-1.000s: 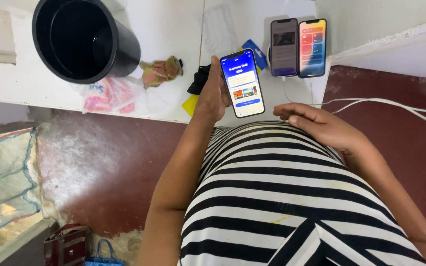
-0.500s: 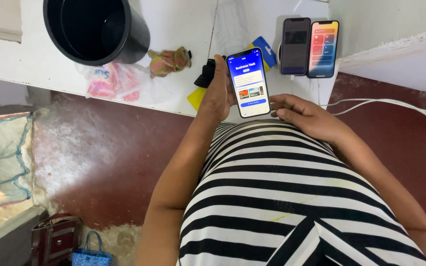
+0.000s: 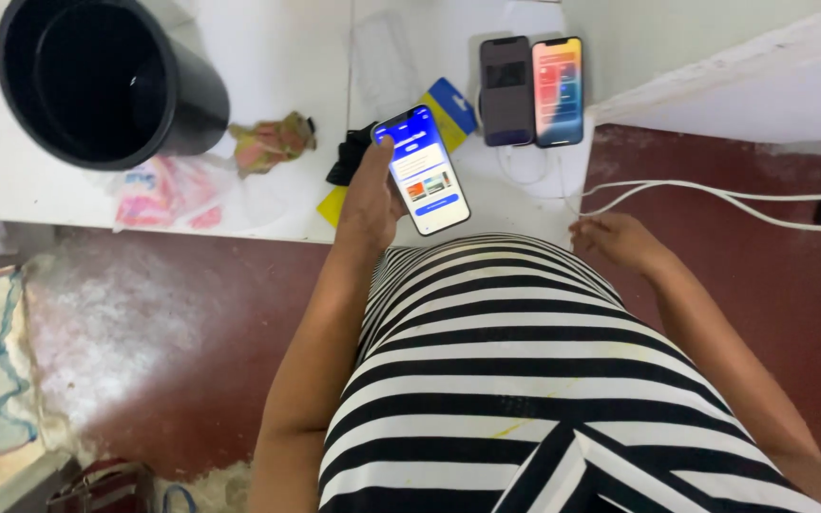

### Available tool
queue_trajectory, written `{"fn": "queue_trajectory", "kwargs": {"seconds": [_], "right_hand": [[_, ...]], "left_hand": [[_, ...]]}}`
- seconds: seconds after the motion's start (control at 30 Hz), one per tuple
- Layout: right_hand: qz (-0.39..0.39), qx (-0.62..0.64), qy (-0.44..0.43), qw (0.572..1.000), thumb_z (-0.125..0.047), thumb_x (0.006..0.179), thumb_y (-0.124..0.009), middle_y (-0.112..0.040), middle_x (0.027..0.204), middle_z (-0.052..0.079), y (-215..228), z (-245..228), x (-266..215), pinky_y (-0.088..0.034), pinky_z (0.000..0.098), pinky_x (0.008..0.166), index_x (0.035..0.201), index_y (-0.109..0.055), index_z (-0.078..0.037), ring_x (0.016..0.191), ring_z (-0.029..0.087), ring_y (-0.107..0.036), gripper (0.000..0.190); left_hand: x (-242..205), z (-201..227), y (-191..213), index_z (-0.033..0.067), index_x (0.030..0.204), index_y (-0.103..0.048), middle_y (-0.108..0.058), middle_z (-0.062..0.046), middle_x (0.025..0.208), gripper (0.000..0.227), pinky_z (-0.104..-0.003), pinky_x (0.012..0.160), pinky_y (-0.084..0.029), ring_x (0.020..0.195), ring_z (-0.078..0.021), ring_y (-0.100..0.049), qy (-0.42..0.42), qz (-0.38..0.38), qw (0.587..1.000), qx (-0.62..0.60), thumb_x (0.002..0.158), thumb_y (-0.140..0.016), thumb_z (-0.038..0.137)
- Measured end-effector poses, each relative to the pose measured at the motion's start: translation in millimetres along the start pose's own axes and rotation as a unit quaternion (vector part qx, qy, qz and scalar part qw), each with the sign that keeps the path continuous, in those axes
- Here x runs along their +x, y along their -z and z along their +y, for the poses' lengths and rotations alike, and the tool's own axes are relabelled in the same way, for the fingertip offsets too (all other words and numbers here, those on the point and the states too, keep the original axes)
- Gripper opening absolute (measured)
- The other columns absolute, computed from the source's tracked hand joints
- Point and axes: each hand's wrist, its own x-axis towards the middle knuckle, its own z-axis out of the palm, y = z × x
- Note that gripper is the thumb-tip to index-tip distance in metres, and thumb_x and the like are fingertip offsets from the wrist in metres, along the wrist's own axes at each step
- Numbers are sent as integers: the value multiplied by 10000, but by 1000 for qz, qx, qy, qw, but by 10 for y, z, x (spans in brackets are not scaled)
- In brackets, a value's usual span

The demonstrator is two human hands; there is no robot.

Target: Interacting with multiple smartphones and attaching one to a camera mount

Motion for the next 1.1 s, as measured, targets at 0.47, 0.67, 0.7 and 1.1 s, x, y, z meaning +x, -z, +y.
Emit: {"fn": "queue_trajectory", "kwargs": {"seconds": [0.47,0.67,0.7,1.1], "right_hand": [[156,213,57,963,-322,962,-724,-670,688,90,-90,-231,1094,-501,248,502,892,-752,-114,628,163,-669,221],[198,151,40,968,-393,910,-764,-644,615,66,-56,-591,831,-487,283,545,824,-780,-171,579,133,-593,239],[213,140,56,965,-377,915,-770,-650,616,56,-83,-563,853,-485,260,554,833,-788,-174,584,121,-596,220],[251,86,114,957,-275,991,-673,-669,656,80,-179,-267,992,-486,331,591,825,-764,-161,621,228,-645,221]], "left_hand": [[-45,133,-340,122,1332,-554,-692,-187,1191,521,-576,880,-617,1102,-378,-710,12,18,1000,5,1015,-520,535],[-105,212,-435,122,1299,-573,-698,-178,1158,496,-548,898,-624,1102,-354,-714,18,23,999,29,1032,-482,529],[-100,202,-441,122,1297,-572,-696,-176,1157,497,-553,900,-624,1105,-357,-712,14,19,999,29,1031,-480,532],[13,115,-350,120,1314,-538,-675,-175,1171,535,-544,952,-598,1147,-370,-695,21,25,998,57,1024,-474,565]]}}
